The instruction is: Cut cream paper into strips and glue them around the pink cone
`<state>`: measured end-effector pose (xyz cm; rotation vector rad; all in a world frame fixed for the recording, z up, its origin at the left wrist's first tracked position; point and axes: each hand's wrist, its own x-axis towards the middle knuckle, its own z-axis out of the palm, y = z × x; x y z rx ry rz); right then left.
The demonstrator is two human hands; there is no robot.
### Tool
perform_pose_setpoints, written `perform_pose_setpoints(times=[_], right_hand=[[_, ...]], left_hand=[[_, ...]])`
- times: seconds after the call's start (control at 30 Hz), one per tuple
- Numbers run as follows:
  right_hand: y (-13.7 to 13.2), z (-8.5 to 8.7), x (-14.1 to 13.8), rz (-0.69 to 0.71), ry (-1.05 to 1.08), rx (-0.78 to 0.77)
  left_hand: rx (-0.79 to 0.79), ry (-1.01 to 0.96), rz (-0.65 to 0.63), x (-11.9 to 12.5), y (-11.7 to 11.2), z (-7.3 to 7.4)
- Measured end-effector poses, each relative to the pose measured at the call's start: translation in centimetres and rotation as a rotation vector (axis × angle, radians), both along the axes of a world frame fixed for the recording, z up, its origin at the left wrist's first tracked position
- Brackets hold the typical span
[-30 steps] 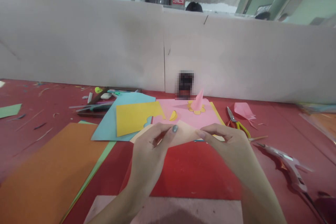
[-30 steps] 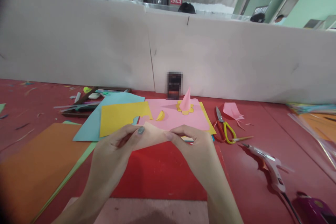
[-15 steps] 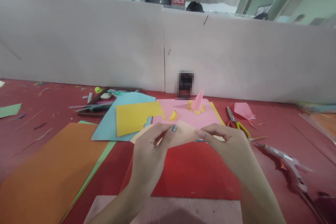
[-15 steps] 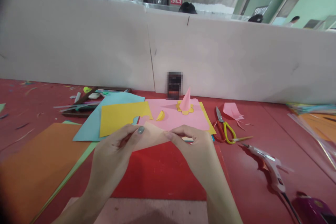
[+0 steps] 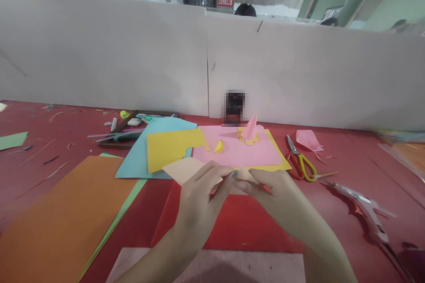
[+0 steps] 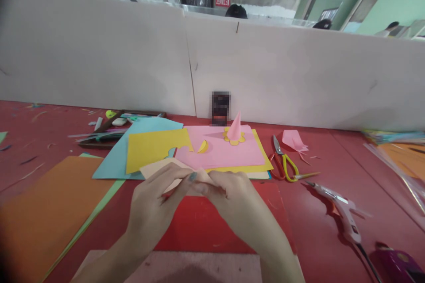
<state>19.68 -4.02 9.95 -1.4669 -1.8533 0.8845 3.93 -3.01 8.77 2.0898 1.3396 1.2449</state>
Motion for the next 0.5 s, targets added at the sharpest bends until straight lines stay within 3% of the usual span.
perform_pose_setpoints(times=[0.13,0.33,0.5], right_hand=[[0.1,-0.4,0.2,0.04,0.025,-0.03],[0.3,-0.1,1.3,0.075,0.005,-0.024],[0.2,-0.1,2.2,0.093,-0.03,-0.027]], left_hand=[[0.024,0.001,-0.006,-0.1,0.1,0.1],[0.039,-0.031,0.125,-1.3,1.0,1.1],[0.009,-0.042,0.138,-1.5,1.1,1.5]])
